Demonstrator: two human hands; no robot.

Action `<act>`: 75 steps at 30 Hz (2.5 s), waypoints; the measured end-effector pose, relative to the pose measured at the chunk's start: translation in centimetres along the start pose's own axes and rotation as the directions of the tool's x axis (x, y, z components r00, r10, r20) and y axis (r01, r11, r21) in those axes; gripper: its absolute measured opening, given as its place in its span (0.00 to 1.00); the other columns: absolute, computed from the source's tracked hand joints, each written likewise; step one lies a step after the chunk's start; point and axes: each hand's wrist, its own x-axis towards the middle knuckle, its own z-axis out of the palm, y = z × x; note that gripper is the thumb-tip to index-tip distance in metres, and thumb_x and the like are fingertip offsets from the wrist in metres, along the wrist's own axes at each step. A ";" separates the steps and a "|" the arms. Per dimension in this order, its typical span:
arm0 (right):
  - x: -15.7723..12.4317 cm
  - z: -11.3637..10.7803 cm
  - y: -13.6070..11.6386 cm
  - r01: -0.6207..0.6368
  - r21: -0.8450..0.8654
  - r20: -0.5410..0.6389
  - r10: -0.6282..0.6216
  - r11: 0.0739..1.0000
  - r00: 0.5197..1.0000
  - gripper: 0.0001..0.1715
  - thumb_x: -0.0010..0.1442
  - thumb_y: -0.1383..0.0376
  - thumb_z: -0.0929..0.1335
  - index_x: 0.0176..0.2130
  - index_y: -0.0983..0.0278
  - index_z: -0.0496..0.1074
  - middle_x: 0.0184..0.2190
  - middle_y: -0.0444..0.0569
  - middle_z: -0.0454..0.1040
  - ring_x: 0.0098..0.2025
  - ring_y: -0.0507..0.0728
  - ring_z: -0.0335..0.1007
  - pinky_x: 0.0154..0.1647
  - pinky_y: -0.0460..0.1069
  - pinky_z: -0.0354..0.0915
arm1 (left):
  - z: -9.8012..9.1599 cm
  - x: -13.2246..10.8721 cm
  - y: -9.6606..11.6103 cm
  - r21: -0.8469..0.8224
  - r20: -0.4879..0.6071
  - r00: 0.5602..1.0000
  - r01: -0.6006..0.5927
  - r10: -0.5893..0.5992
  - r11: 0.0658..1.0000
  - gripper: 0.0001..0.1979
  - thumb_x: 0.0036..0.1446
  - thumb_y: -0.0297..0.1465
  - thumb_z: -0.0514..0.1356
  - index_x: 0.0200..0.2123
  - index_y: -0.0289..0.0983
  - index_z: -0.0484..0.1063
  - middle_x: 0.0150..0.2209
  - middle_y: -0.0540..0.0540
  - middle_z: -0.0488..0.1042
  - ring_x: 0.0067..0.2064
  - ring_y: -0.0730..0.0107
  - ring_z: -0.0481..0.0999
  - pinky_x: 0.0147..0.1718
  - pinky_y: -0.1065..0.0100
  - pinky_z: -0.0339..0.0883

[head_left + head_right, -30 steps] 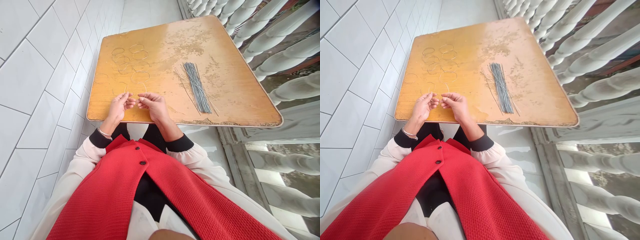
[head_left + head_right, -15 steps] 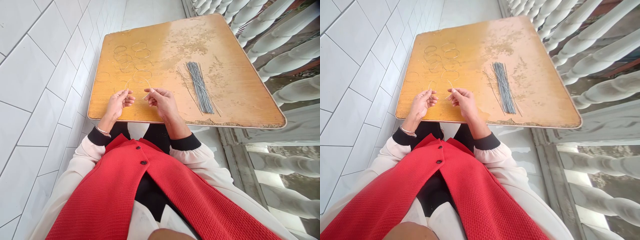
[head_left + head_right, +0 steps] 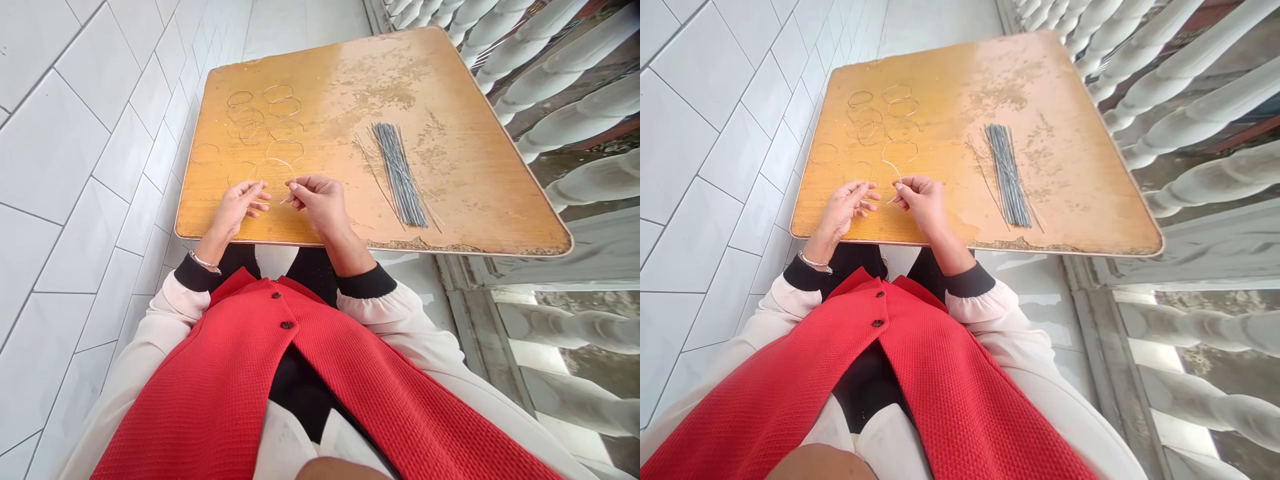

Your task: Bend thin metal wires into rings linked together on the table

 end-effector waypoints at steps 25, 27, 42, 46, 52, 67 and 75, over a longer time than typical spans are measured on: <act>-1.4 0.8 1.5 0.130 -0.111 0.145 -0.113 0.985 0.983 0.15 0.49 0.69 0.73 0.40 0.63 0.77 0.23 0.38 0.68 0.25 0.48 0.63 0.31 0.48 0.62 | 0.5 1.8 2.7 0.031 0.101 0.990 -0.102 0.098 0.994 0.16 0.67 0.40 0.59 0.31 0.35 0.73 0.23 0.50 0.74 0.21 0.85 0.64 0.19 0.77 0.48; -1.5 1.0 1.5 0.149 -0.155 0.129 -0.129 0.977 0.983 0.15 0.48 0.69 0.72 0.40 0.62 0.77 0.24 0.37 0.68 0.25 0.48 0.63 0.32 0.48 0.63 | 0.5 1.9 2.8 0.030 0.100 0.991 -0.094 0.091 0.995 0.16 0.67 0.39 0.59 0.31 0.35 0.73 0.22 0.51 0.74 0.20 0.85 0.64 0.19 0.76 0.47; -1.3 0.5 1.8 0.272 -0.346 0.177 -0.223 0.898 0.959 0.16 0.51 0.69 0.72 0.41 0.58 0.77 0.26 0.42 0.71 0.29 0.53 0.65 0.40 0.52 0.66 | 0.9 2.1 3.5 -0.009 0.033 0.996 -0.080 0.080 0.997 0.14 0.64 0.32 0.63 0.25 0.35 0.72 0.20 0.52 0.72 0.22 0.83 0.66 0.24 0.77 0.57; -1.1 0.2 2.0 0.209 -0.227 0.212 -0.162 0.951 0.964 0.18 0.53 0.62 0.74 0.46 0.59 0.76 0.25 0.41 0.71 0.27 0.52 0.64 0.36 0.50 0.66 | 0.7 2.0 3.6 -0.014 0.037 0.995 -0.095 0.095 0.995 0.13 0.64 0.31 0.63 0.26 0.35 0.73 0.20 0.52 0.72 0.21 0.84 0.64 0.23 0.76 0.55; -0.9 -0.1 0.7 0.105 -0.108 0.165 -0.086 0.989 0.983 0.24 0.54 0.44 0.74 0.39 0.61 0.78 0.27 0.44 0.73 0.27 0.50 0.65 0.28 0.47 0.63 | 0.5 1.9 3.5 0.075 0.131 0.977 -0.180 0.170 0.981 0.13 0.63 0.37 0.64 0.28 0.36 0.75 0.21 0.51 0.74 0.21 0.83 0.63 0.21 0.77 0.54; 0.3 0.3 -0.1 -0.048 0.103 0.041 0.044 0.993 0.998 0.13 0.59 0.56 0.74 0.31 0.62 0.75 0.24 0.43 0.73 0.21 0.47 0.65 0.22 0.44 0.62 | 0.2 1.4 1.2 -0.021 0.105 0.991 -0.080 0.081 0.997 0.27 0.66 0.54 0.50 0.35 0.36 0.73 0.25 0.48 0.77 0.23 0.80 0.74 0.23 0.77 0.60; 0.4 0.6 0.7 -0.077 0.223 0.030 0.072 0.972 0.997 0.09 0.62 0.60 0.72 0.33 0.61 0.74 0.24 0.41 0.70 0.22 0.45 0.64 0.23 0.41 0.63 | 1.4 1.3 0.8 -0.138 0.083 0.995 -0.043 0.054 0.990 0.29 0.65 0.56 0.49 0.35 0.35 0.72 0.25 0.50 0.76 0.24 0.82 0.74 0.26 0.79 0.65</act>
